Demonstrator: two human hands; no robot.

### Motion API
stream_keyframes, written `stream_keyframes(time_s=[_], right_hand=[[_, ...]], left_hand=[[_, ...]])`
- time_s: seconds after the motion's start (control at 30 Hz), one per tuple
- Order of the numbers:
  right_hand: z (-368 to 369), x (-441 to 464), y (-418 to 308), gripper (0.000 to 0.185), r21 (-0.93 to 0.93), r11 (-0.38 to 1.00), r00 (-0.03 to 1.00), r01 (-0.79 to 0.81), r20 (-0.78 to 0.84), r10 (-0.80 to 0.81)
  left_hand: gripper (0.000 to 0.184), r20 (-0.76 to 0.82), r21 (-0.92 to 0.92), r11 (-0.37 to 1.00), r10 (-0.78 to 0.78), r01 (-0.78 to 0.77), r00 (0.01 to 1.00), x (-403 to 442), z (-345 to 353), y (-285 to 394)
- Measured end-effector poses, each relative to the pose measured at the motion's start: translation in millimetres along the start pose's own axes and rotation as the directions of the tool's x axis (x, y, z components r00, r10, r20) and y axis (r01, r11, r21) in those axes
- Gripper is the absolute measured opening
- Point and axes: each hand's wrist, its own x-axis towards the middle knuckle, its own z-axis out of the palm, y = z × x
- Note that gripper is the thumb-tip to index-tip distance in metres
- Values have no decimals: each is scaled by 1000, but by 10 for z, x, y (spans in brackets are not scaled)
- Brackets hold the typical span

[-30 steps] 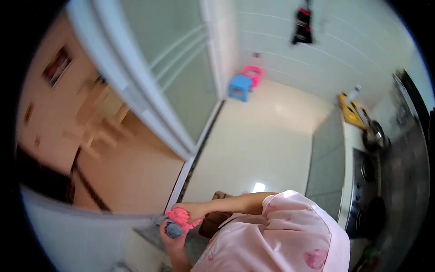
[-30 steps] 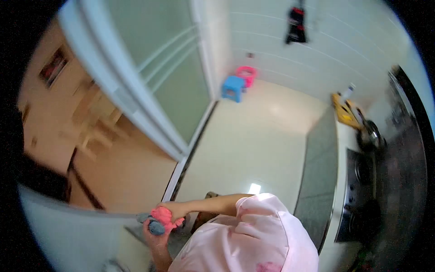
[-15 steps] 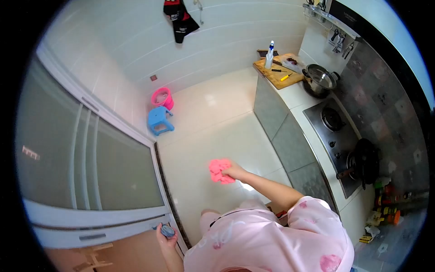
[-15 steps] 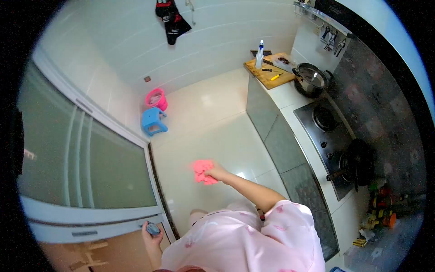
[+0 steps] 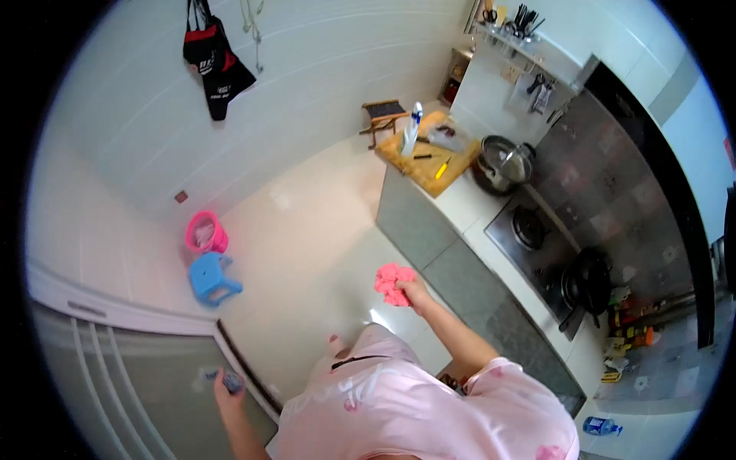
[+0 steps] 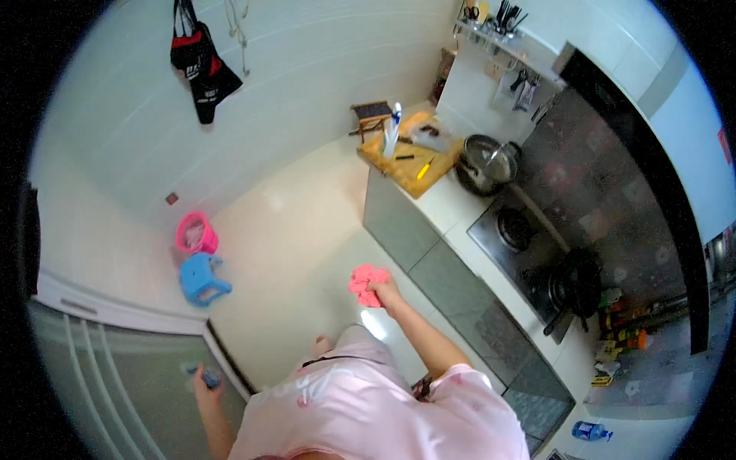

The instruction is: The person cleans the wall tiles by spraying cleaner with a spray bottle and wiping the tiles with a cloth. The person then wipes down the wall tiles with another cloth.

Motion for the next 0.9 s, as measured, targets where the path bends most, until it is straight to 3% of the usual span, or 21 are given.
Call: stream_keyframes(time_s=[0.07,0.13,0.2,0.27,0.33,0.43,0.53,0.63,0.7,0.83,0.87,0.9], right_hand=[[102,259,-163,37,6,1000,1000,-14,9,14],[421,334,-595,44,66,994,996,-82,-25,84],[528,710,-543,46,98,994,999,-39,-22,41],[655,1137,-501,48,112,993,999,-47,5,47],[813,1606,-570,48,105,990,994,-99,55,93],[1138,2360,-957,47,45,999,989,-30,148,23],[1527,2909,-1540,52,88,996,957,-29,291,2],[1870,3592,-2061,55,51,998,913,30,405,-48],[2108,3876,-2336,56,50,998,834,-42,551,8],[2522,4709,-2525,63,43,998,700,36,712,-56],[2585,4831,-2585,64,28,999,734,40,677,-48],[2679,4919,-2681,66,16,999,767,49,640,-48]], left_hand=[[19,182,122,992,-14,-8,983,257,1121,185],[25,357,271,936,118,-224,927,-126,2457,217],[30,456,452,845,57,-286,888,-89,3401,143],[34,610,566,713,-25,-413,792,203,4161,-7],[39,719,588,683,-197,-433,666,315,4821,-113],[39,741,543,733,-187,-411,645,549,5521,-322],[39,639,672,673,-316,-309,701,852,6009,-146],[41,567,714,619,-240,-325,788,1295,6402,39],[42,556,703,638,-218,-314,802,1519,6641,157],[39,624,665,695,-314,-275,715,1834,7363,147],[38,649,677,698,-415,-234,638,2046,7535,130],[38,632,663,716,-379,-218,676,1955,7803,120]])
